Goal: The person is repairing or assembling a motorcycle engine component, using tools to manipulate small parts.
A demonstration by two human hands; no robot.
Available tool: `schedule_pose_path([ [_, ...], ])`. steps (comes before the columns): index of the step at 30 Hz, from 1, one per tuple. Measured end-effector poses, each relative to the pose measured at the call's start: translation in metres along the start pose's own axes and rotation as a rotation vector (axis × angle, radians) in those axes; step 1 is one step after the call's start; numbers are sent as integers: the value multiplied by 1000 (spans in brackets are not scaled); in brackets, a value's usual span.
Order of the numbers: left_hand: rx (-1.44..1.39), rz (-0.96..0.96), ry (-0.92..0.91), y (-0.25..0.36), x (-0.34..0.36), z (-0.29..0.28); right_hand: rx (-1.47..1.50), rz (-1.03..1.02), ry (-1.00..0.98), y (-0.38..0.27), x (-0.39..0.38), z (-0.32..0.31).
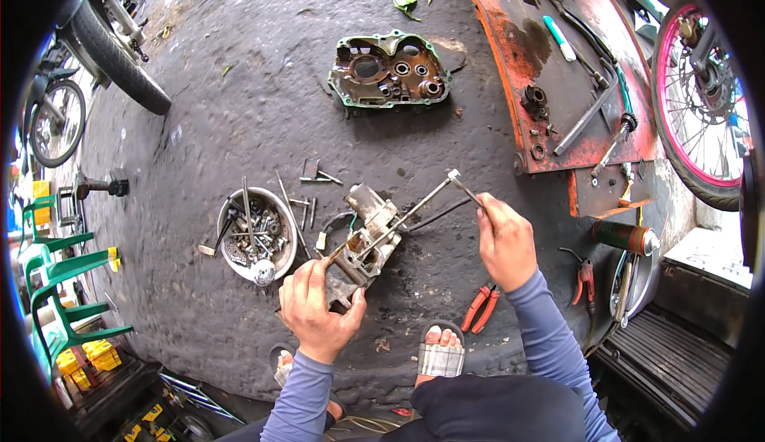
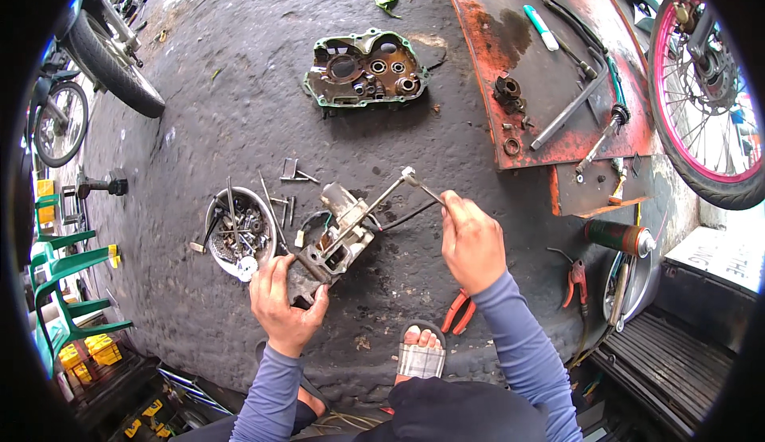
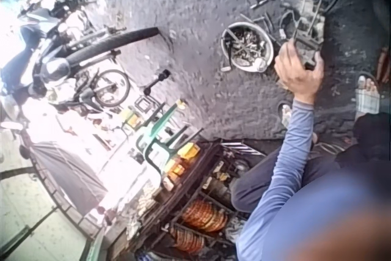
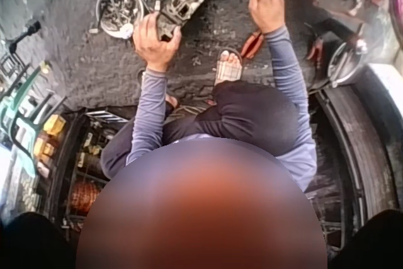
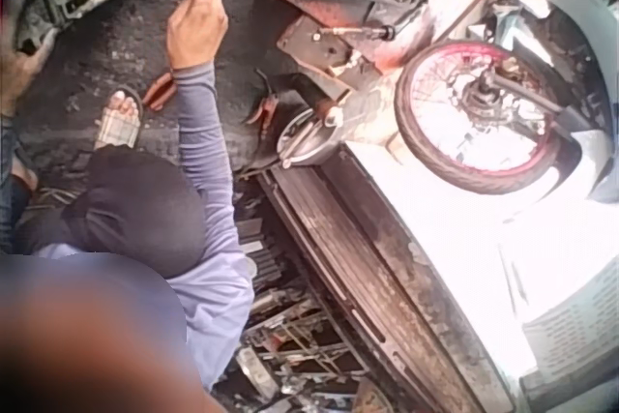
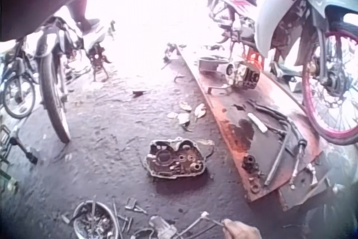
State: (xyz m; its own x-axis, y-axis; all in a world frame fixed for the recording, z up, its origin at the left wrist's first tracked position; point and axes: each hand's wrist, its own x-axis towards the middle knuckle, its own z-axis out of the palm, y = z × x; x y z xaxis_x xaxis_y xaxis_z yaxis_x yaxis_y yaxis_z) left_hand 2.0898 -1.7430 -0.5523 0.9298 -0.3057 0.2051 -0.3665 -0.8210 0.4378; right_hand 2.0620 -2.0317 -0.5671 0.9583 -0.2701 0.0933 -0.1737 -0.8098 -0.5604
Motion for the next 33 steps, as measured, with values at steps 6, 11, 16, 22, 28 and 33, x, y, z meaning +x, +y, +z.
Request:
schedule_pose_path([
  [6,5,-4,-6,-2,-1,-1,140,-40,13,22,33,40],
  [11,1,-4,-5,-4,-1,-1,226,-82,6,27,54,63],
  [16,-3,1,2,-2,-2,0,226,-90,8,29,69,76],
  [22,-4,10,10,0,-3,0,220,-199,39,22,90,76],
  [28,6,-7,12,-9,-5,-5,191,-162,46,21,75,90],
  [33,-15,15,12,-2,-1,0,108,-4,19,41,46,68],
])
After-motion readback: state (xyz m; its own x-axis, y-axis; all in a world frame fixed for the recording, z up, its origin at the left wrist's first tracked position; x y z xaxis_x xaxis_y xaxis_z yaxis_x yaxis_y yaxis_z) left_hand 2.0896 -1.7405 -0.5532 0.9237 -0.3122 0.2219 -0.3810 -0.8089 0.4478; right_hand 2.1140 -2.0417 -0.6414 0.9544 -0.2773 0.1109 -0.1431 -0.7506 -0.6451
